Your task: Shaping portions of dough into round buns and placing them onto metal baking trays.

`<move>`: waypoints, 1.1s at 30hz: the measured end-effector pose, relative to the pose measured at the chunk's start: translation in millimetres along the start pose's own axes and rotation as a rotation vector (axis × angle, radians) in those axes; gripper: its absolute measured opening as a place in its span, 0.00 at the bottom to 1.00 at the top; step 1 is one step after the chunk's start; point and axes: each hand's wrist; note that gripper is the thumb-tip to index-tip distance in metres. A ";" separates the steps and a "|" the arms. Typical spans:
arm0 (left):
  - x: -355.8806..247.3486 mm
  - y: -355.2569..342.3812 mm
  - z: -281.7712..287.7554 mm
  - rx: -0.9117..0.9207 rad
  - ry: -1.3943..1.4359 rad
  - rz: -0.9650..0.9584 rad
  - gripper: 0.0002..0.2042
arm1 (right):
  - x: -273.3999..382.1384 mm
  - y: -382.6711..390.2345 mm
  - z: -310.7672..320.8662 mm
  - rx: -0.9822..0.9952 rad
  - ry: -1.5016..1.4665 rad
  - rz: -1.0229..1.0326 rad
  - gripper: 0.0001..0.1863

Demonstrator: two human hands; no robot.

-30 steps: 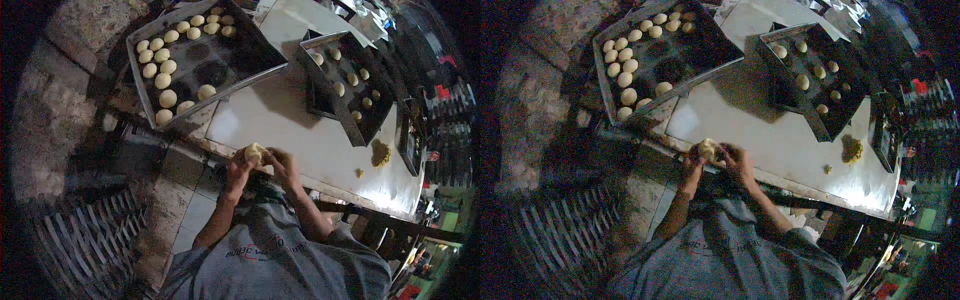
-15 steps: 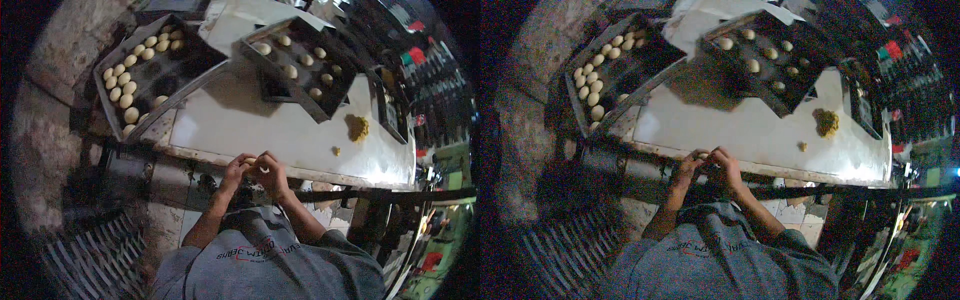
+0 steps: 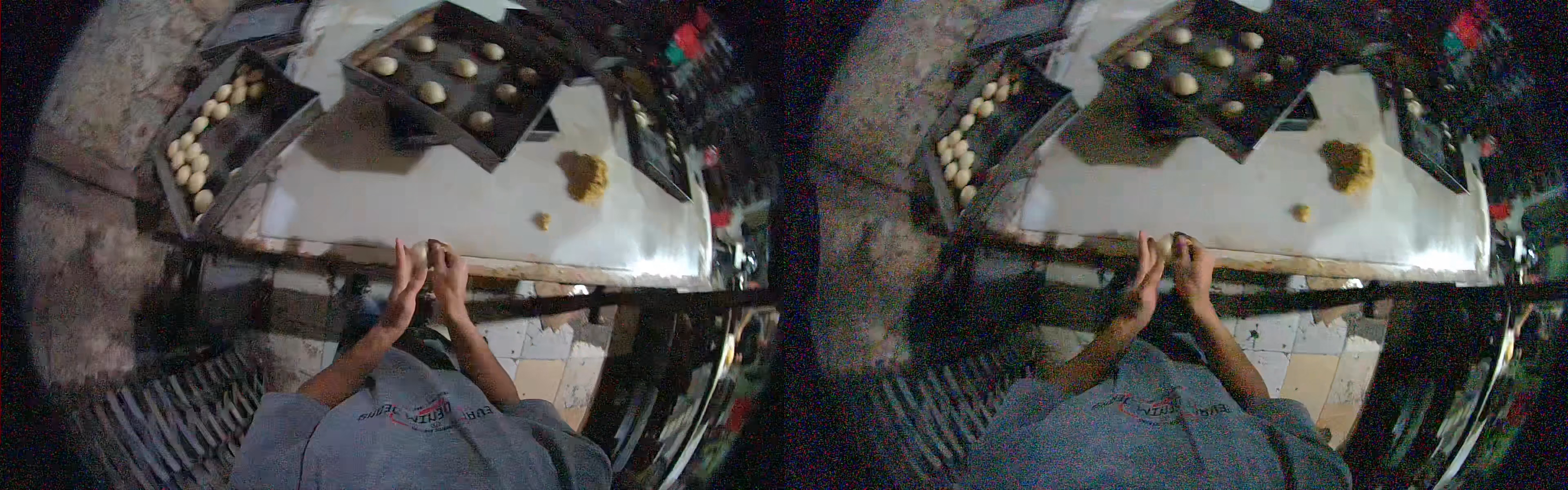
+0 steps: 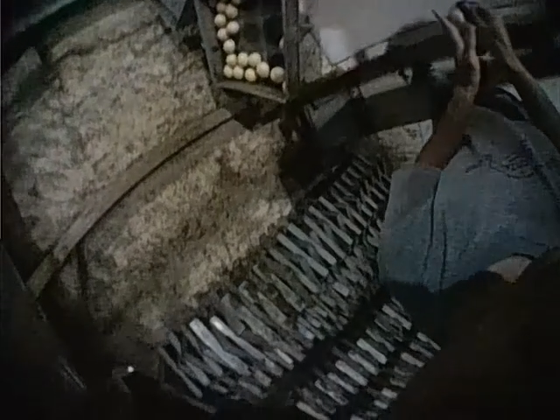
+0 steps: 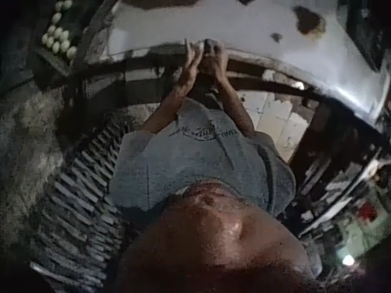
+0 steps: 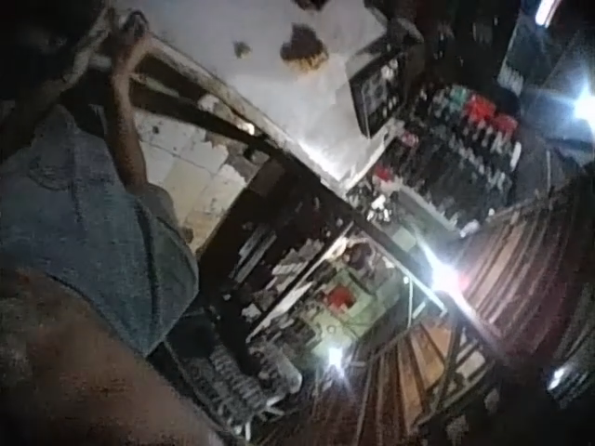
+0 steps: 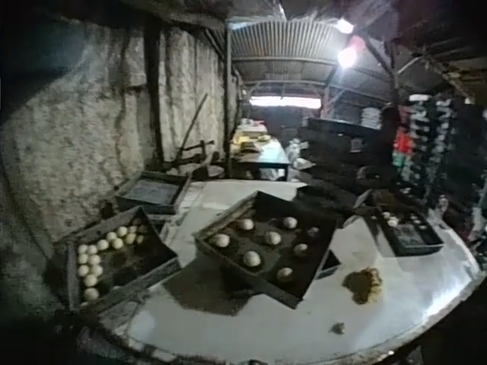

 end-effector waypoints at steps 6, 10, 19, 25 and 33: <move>-26.3 -23.5 59.7 0.117 0.312 -0.033 0.40 | 23.9 -18.7 -58.4 0.030 0.045 0.087 0.23; -105.7 -48.5 160.1 0.173 -0.050 -0.005 0.31 | -6.7 -58.8 -51.0 -0.040 0.667 0.312 0.23; -249.7 -218.3 390.8 -0.228 -1.052 -0.208 0.15 | -37.6 -165.8 -73.7 -0.036 0.884 -0.041 0.25; -196.0 -321.7 518.2 -0.193 -1.394 -0.297 0.27 | -49.3 -85.9 -59.1 -0.335 1.052 0.554 0.12; -232.9 -336.0 537.7 -0.201 -1.279 0.042 0.17 | -61.3 -149.4 -90.6 -0.355 1.042 0.433 0.09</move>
Point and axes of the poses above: each hand's wrist, its own y-axis away from the middle knuckle, its own z-axis out of the back of the hand, x = y × z, and after that the axes turned 7 degrees about -z, right-handed
